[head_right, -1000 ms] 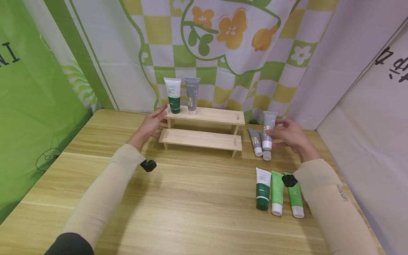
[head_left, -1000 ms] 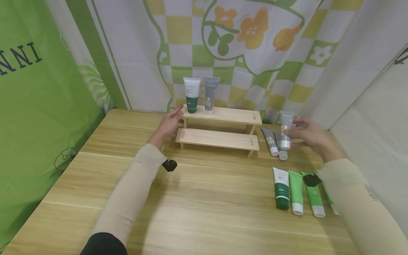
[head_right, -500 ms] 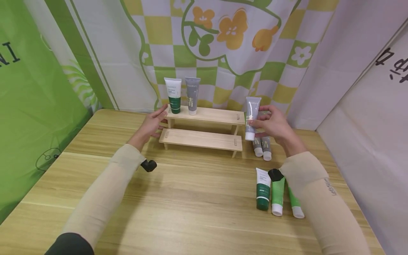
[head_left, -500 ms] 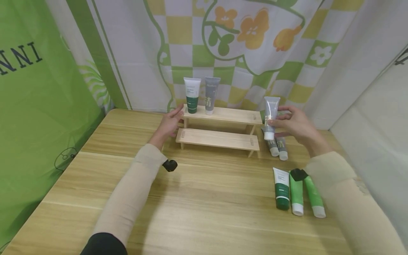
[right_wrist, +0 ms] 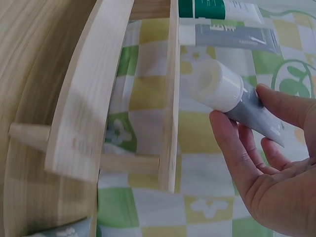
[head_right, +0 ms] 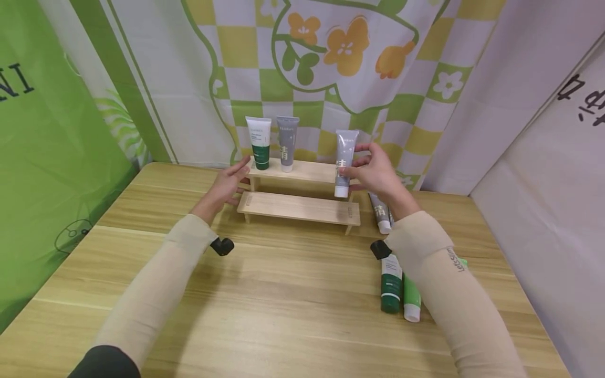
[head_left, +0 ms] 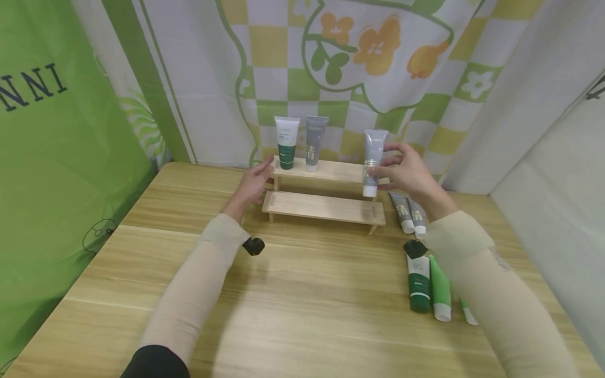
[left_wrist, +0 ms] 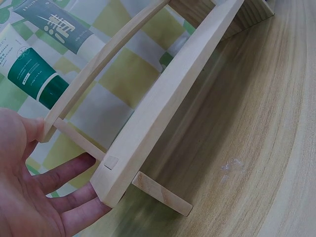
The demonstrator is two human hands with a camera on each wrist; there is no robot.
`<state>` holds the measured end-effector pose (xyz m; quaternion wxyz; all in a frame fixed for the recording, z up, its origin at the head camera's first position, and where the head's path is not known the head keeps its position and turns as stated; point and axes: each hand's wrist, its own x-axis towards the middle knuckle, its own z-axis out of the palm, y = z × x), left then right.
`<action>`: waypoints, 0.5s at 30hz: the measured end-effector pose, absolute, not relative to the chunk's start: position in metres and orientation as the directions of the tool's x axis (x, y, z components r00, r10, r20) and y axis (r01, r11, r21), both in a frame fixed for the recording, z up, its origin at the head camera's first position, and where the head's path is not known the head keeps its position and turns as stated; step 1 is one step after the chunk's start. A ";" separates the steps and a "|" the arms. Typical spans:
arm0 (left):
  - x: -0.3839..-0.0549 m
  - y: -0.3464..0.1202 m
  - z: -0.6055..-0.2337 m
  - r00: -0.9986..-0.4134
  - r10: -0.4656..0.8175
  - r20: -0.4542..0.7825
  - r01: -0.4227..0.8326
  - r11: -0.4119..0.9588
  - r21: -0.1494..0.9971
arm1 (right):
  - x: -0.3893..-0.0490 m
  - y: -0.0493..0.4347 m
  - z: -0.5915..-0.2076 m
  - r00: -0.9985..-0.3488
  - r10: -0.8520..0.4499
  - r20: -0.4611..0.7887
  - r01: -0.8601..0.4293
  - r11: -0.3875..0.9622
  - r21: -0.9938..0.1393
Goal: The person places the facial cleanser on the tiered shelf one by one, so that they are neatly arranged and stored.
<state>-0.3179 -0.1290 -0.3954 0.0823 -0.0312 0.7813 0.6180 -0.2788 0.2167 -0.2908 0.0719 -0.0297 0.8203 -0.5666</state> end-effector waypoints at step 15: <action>-0.320 -0.130 -0.395 -0.982 0.051 -0.180 -0.166 0.196 0.966 | -0.301 0.175 -0.299 -0.994 -0.108 0.029 -0.063 0.330 -0.942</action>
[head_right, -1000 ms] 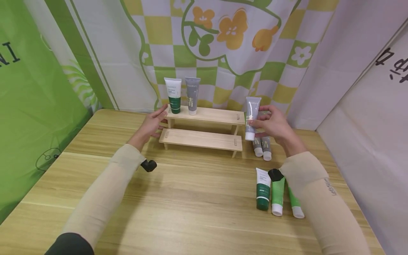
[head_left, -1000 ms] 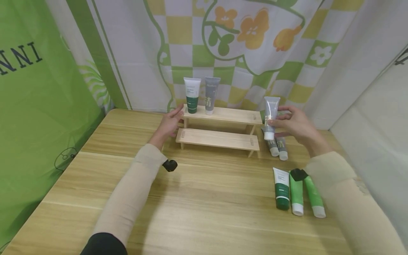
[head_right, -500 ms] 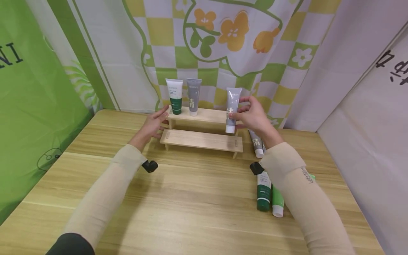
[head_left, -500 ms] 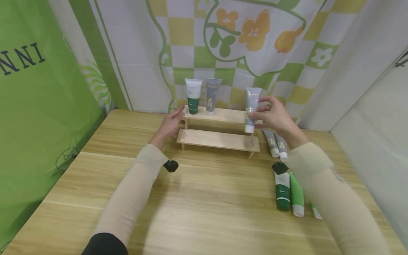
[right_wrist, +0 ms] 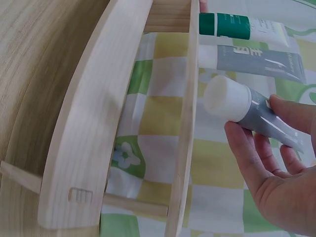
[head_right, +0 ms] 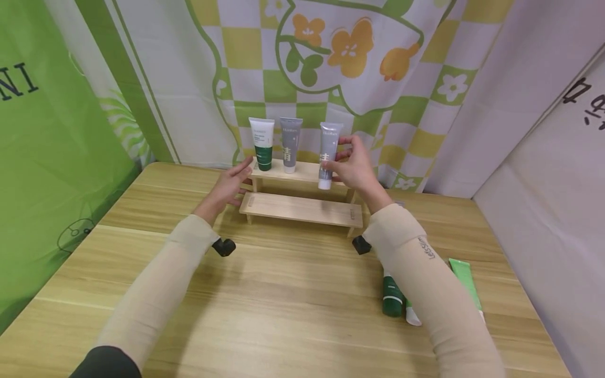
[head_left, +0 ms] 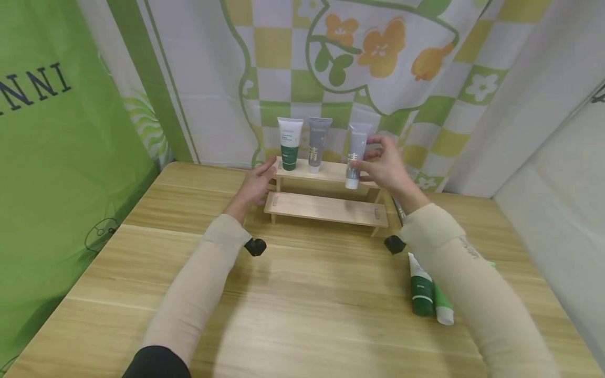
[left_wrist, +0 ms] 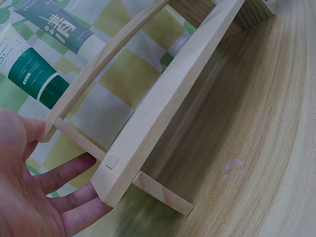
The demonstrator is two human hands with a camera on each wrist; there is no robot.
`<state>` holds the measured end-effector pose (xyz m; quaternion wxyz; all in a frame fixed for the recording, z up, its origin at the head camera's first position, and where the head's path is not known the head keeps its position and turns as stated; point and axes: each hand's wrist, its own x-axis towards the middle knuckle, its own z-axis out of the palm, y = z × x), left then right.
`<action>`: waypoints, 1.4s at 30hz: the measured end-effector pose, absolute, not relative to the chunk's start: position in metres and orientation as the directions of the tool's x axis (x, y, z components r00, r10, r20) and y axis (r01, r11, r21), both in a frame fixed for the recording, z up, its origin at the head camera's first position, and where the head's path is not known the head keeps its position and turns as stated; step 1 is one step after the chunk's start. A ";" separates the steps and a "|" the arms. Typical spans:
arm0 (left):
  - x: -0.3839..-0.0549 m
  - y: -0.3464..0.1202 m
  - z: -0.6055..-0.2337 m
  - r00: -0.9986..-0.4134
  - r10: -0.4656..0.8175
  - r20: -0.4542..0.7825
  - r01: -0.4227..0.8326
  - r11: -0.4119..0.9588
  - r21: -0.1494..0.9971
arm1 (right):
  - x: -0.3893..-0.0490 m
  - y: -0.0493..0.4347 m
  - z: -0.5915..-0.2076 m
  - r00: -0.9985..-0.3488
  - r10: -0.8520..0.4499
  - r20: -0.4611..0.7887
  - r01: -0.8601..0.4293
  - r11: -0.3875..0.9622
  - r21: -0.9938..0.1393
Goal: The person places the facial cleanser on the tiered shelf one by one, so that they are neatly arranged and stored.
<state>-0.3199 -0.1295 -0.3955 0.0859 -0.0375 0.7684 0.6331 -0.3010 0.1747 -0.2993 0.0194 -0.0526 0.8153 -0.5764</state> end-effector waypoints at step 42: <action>-0.318 -0.130 -0.397 -0.987 0.064 -0.149 -0.133 0.214 0.968 | -0.323 0.133 -0.335 -0.955 0.025 0.296 -0.270 0.339 -0.901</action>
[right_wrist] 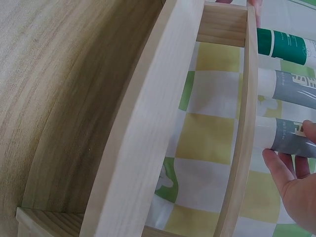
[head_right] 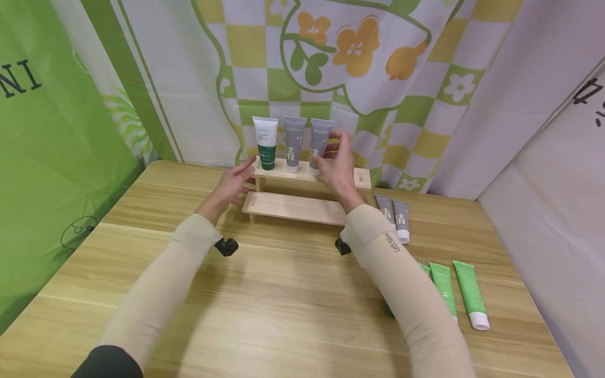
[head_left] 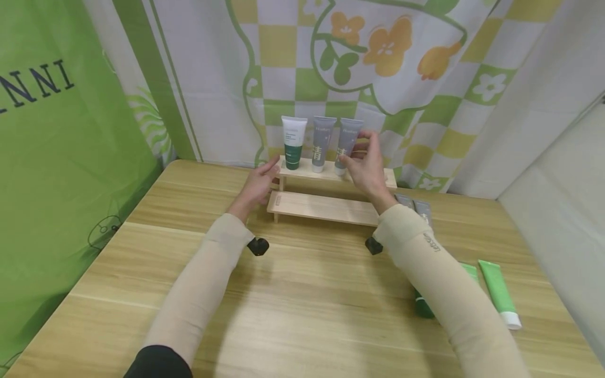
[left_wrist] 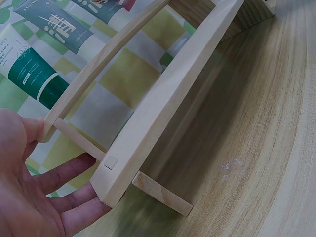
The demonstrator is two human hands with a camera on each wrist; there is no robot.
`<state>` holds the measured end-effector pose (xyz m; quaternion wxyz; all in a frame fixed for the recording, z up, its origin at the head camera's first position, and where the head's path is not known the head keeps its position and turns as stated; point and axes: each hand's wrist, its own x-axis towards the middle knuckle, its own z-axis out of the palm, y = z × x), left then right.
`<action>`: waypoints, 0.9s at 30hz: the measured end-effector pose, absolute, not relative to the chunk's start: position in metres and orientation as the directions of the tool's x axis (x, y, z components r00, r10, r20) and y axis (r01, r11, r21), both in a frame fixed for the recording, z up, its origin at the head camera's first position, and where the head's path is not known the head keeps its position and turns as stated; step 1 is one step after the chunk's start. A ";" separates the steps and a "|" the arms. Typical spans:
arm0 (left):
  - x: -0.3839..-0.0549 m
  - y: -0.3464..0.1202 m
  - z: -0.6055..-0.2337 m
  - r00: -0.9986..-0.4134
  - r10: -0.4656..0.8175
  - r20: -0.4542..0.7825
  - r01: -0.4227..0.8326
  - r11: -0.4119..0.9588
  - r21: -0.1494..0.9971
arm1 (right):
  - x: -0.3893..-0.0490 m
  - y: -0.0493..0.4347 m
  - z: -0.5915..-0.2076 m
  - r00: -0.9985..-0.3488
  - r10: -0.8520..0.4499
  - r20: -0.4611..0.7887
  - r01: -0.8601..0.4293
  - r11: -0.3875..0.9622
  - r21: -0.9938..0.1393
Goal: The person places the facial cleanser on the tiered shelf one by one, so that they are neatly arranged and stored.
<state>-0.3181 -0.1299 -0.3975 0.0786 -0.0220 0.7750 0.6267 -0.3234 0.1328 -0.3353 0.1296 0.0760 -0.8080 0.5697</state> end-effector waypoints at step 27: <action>-0.316 -0.130 -0.395 -0.987 0.070 -0.144 -0.127 0.207 0.970 | -0.319 0.152 -0.343 -0.978 -0.006 0.208 -0.199 0.317 -0.927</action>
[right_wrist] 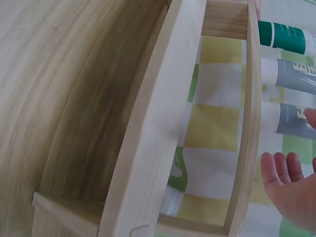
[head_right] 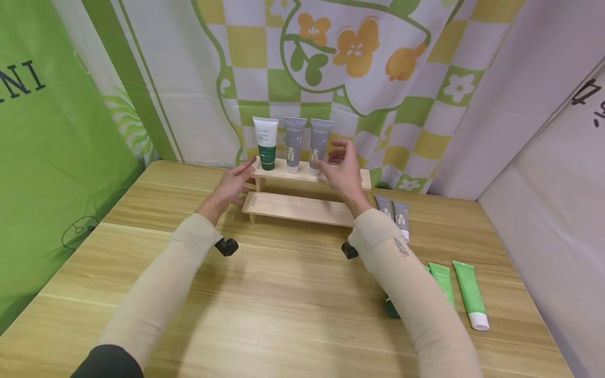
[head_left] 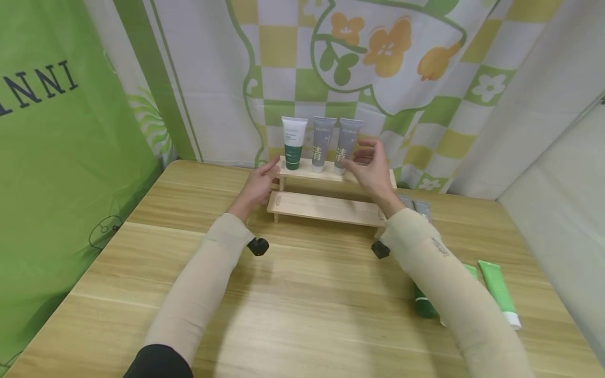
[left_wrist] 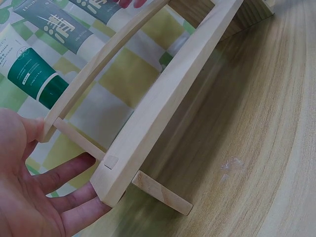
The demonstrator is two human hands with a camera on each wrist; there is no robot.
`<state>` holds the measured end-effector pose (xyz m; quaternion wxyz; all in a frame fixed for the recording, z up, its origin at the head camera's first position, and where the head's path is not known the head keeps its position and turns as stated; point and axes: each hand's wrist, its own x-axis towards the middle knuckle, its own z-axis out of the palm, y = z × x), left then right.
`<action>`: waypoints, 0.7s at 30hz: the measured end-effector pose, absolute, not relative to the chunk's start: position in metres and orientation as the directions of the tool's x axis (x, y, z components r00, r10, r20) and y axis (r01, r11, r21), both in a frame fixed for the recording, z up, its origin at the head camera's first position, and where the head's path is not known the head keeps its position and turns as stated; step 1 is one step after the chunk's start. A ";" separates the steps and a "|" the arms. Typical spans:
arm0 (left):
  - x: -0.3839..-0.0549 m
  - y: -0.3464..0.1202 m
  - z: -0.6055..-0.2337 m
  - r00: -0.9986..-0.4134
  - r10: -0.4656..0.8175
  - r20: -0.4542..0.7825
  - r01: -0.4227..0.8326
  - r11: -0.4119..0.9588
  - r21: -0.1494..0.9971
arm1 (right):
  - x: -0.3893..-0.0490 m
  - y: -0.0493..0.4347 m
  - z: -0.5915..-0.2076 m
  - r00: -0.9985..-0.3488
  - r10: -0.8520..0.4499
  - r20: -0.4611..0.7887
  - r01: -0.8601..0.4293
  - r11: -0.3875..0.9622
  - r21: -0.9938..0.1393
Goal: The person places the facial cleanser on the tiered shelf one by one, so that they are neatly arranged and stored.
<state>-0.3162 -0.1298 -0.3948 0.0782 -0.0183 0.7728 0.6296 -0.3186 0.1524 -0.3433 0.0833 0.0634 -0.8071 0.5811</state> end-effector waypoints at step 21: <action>-0.317 -0.129 -0.395 -0.985 0.070 -0.157 -0.142 0.181 0.973 | -0.286 0.227 -0.338 -0.994 0.016 0.106 -0.099 0.239 -0.966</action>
